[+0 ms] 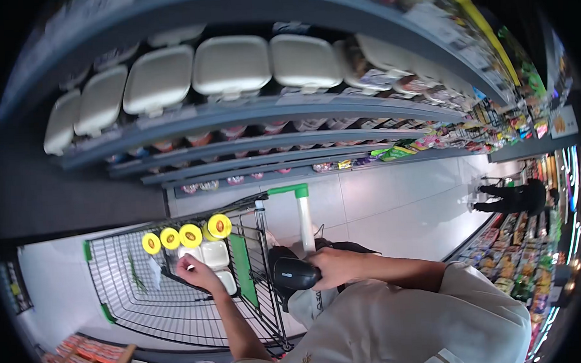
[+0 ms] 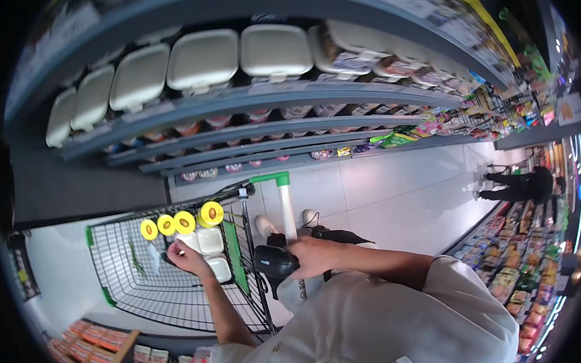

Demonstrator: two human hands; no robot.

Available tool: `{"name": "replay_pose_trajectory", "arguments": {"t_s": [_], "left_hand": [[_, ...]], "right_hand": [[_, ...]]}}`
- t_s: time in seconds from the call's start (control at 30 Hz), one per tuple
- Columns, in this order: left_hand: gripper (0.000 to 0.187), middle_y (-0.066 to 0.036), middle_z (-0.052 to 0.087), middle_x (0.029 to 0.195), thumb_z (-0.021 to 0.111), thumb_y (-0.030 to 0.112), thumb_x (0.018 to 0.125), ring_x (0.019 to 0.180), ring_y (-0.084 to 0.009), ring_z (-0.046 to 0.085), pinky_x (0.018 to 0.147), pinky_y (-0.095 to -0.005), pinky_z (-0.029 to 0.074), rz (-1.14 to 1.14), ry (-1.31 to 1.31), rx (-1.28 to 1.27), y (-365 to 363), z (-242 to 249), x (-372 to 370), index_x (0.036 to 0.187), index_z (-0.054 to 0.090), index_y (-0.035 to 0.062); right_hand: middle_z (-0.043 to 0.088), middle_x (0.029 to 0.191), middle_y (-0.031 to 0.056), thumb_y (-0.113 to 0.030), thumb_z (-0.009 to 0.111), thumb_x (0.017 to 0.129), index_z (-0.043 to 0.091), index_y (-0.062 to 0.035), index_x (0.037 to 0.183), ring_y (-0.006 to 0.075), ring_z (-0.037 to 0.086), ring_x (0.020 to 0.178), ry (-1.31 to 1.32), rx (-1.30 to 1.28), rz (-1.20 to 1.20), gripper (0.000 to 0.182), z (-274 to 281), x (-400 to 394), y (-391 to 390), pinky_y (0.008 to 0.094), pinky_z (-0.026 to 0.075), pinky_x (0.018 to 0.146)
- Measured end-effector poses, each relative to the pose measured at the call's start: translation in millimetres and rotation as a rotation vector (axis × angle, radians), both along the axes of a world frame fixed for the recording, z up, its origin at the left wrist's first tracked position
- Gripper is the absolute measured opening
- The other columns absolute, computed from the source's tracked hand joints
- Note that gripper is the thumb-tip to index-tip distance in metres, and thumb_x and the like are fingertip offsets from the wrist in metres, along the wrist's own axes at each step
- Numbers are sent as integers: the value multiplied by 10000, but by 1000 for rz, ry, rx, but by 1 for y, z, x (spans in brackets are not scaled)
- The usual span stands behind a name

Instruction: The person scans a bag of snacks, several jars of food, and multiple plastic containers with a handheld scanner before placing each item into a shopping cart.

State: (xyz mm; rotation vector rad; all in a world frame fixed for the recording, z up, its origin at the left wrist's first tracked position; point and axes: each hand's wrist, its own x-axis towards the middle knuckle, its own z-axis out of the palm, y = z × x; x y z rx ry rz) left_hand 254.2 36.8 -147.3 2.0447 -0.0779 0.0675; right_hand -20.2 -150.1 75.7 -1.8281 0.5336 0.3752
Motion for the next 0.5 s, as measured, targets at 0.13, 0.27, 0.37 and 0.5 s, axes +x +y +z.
{"name": "replay_pose_trajectory", "arguments": {"t_s": [0.13, 0.27, 0.37, 0.5], "left_hand": [[103, -51, 580, 926, 664, 84, 955, 845, -152, 527, 788, -294, 458, -286, -107, -274, -100, 139, -51, 988, 592, 19], [185, -71, 654, 1039, 702, 70, 929, 885, -131, 605, 790, -266, 502, -777, -206, -356, -199, 262, -100, 1089, 633, 7], [263, -117, 680, 1087, 727, 139, 925, 982, -161, 646, 860, -287, 529, -859, -51, -443, -280, 324, -141, 1124, 639, -10], [460, -145, 693, 1045, 765, 336, 890, 965, -200, 657, 838, -309, 526, -763, -61, -329, -372, 333, -147, 1118, 641, -44]], "right_hand": [[708, 893, 233, -214, 710, 752, 676, 6, 1004, 387, 701, 890, 6, 6, 19, 336, 1, -11, -3, 445, 560, 820], [710, 785, 212, -197, 692, 751, 685, 11, 956, 336, 724, 770, -90, 34, 79, 292, -10, -28, -8, 423, 578, 747], [717, 684, 116, -171, 684, 759, 676, 19, 911, 211, 737, 635, -112, 162, 94, 243, -14, -38, -12, 356, 601, 677], [712, 661, 115, -183, 686, 760, 677, 26, 896, 215, 745, 649, -149, 222, 84, 249, -18, -52, -19, 342, 608, 676]]}}
